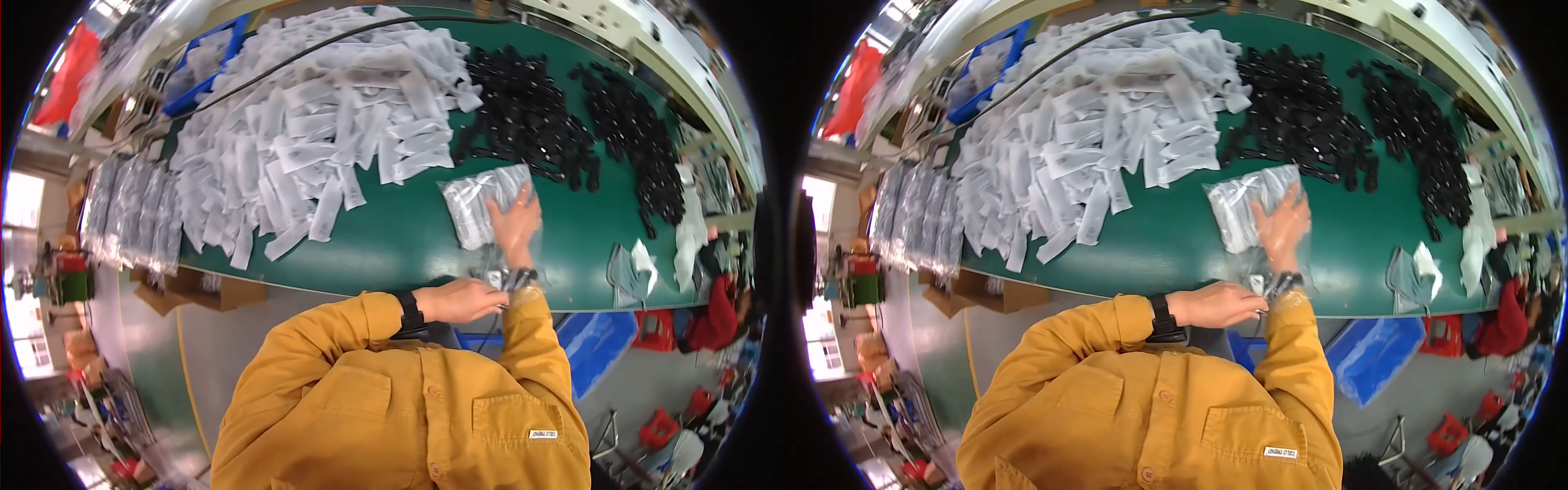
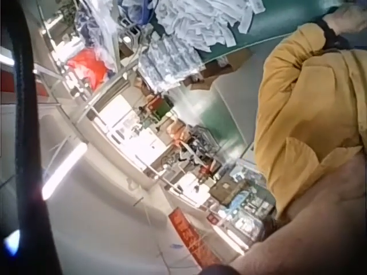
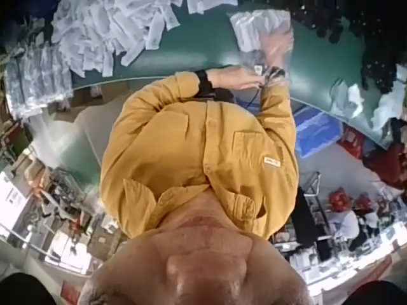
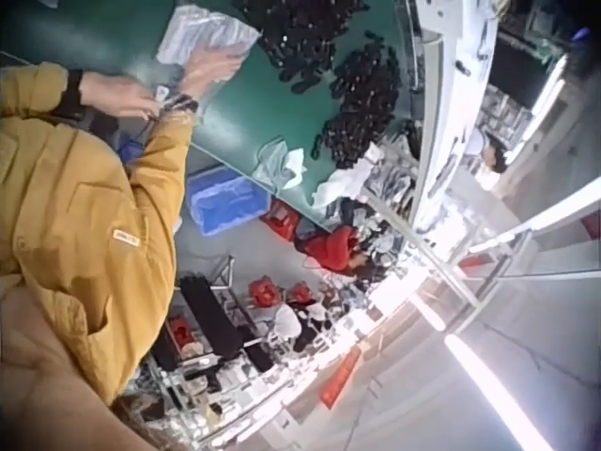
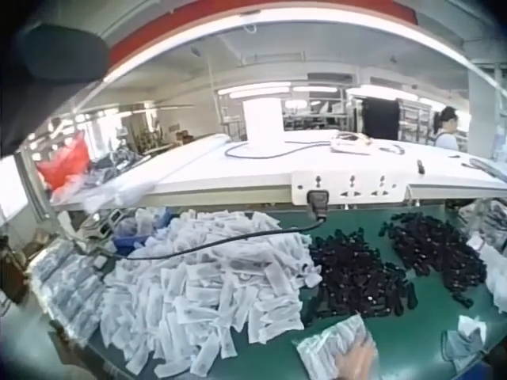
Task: The person gathers white-wrapped items by hand, stacks them together, and slides the bundle into a clear plastic bag. After repeating this process, they place the filled bags into a cardboard box on the floor.
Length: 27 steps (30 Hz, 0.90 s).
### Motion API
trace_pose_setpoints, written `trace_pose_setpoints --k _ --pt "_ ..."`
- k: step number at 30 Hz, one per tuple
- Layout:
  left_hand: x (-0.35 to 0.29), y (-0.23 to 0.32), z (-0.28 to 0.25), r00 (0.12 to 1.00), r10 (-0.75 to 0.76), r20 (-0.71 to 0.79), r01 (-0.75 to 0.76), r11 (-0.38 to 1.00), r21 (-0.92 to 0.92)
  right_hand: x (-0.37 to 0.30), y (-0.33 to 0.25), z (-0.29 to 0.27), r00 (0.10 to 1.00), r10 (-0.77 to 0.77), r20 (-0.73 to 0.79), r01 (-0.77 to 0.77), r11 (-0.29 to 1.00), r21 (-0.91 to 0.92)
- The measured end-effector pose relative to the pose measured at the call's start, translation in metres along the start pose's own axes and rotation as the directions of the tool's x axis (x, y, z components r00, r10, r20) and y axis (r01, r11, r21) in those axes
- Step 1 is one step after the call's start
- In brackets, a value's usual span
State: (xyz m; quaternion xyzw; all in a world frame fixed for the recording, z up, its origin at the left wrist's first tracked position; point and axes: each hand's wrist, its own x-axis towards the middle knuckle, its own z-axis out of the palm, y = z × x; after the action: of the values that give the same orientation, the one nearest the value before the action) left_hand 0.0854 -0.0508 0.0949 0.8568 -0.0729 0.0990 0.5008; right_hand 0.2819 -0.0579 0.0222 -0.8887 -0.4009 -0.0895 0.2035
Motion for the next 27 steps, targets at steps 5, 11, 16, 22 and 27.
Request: trace_pose_setpoints --k 5,11,16,22,27 --pt "-0.060 -0.053 -0.052 0.742 -0.139 -0.656 0.425 0.855 0.299 -0.075 0.028 -0.040 0.984 -0.169 0.062 0.157 0.973 0.171" --pt "-0.092 -0.129 -0.126 0.509 -0.152 -0.847 0.682 0.672 0.289 -0.111 0.109 -0.134 0.697 0.139 0.704 0.010 0.979 -0.203" --pt "-0.018 -0.158 -0.156 0.750 0.017 -0.661 0.513 0.616 0.598 -0.056 0.087 -0.187 0.891 0.195 0.411 0.000 0.904 -0.428" --pt "-0.007 -0.208 -0.160 0.845 0.017 -0.535 0.453 0.508 0.732 -0.022 -0.029 -0.171 0.966 -0.139 0.217 0.098 0.977 0.189" --pt "-0.031 -0.179 -0.118 0.836 -0.269 -0.479 0.548 0.464 0.696 -0.041 -0.091 -0.078 0.894 -0.233 0.381 -0.068 0.772 0.632"
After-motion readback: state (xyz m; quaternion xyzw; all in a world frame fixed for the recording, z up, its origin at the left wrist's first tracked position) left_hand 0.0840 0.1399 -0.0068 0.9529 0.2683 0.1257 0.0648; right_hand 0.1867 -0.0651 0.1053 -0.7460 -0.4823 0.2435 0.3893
